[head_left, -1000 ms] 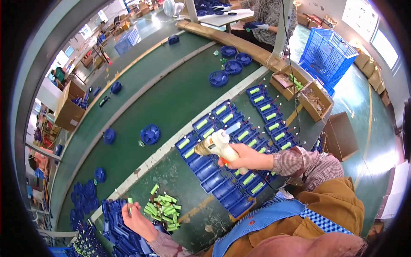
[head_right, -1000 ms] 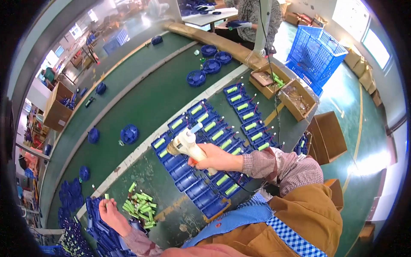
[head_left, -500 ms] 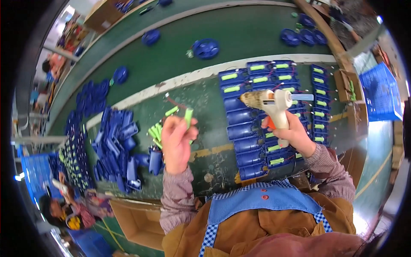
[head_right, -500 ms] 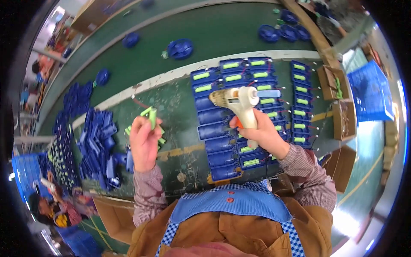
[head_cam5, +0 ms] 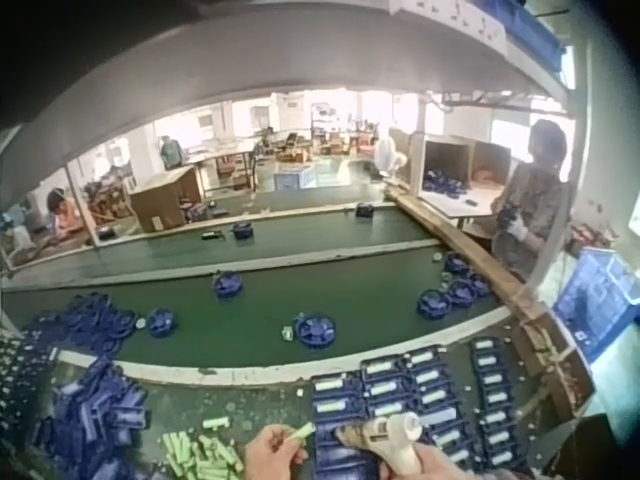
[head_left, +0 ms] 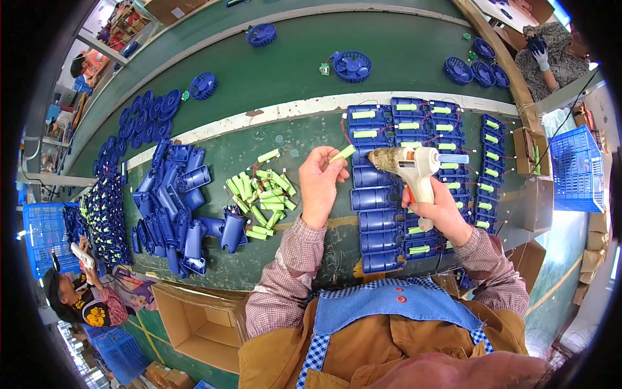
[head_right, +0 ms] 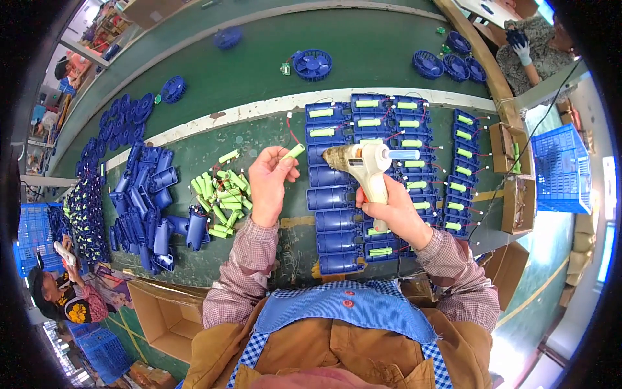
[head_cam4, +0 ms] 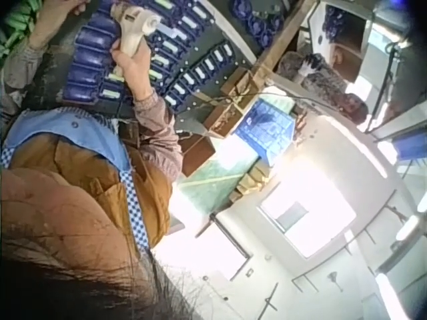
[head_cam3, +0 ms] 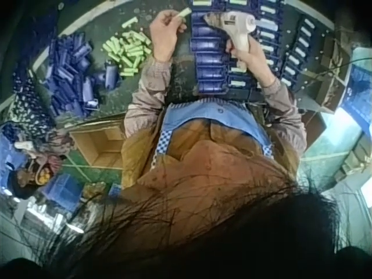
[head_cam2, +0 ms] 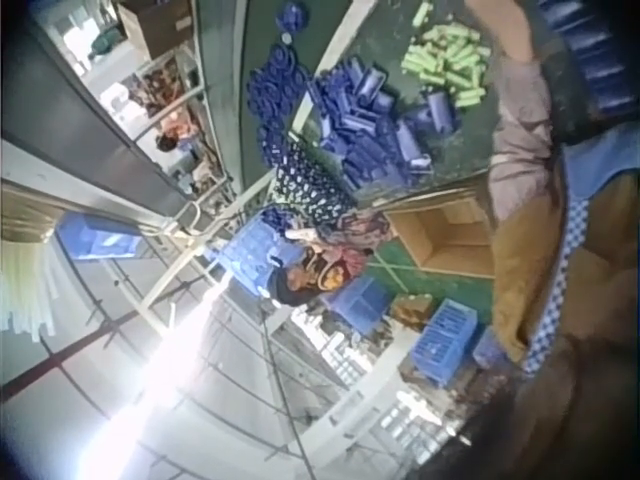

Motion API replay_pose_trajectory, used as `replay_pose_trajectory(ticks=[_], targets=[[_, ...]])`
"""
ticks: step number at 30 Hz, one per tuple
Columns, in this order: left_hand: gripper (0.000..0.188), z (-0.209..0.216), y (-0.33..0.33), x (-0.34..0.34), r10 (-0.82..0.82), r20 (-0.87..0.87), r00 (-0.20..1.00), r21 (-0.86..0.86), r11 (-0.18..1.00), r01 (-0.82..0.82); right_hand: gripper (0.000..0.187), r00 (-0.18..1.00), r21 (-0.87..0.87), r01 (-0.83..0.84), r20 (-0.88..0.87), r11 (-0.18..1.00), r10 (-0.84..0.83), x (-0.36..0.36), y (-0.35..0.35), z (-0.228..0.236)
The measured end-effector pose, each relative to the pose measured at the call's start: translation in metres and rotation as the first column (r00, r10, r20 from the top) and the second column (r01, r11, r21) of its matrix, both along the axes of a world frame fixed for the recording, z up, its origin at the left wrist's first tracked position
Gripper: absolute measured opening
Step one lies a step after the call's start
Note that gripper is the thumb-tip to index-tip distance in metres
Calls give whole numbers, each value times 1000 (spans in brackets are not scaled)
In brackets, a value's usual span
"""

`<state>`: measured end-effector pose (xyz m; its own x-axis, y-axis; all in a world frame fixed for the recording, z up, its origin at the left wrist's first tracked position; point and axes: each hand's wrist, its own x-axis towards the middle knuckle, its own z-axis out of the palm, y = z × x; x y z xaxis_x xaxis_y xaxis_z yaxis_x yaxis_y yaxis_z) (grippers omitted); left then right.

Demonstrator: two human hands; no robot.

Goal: Glue small green electronic components into blue plastic housings at an assembly line.

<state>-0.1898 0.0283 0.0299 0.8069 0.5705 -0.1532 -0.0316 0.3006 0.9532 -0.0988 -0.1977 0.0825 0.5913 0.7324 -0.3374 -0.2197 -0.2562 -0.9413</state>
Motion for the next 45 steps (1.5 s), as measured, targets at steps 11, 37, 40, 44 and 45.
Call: replay_pose_trajectory(ticks=[11,37,40,44,45], targets=[[22,-38,-10,48,15,26,1000,833,552,-30,27,997,-5,73,26,997,-73,-3,-18,1],[18,-41,-7,52,-20,-88,996,805,587,83,30,992,13,111,52,994,-111,-5,-13,1],[18,-41,-7,51,-22,-75,997,805,588,73,29,991,28,105,76,994,-107,-5,-13,0],[18,-42,-8,52,-30,-55,998,811,581,62,26,989,-24,130,76,991,-128,-6,-14,0],[18,-43,-8,52,-31,-55,998,812,581,63,26,989,-24,131,76,991,-129,-6,-14,1]])
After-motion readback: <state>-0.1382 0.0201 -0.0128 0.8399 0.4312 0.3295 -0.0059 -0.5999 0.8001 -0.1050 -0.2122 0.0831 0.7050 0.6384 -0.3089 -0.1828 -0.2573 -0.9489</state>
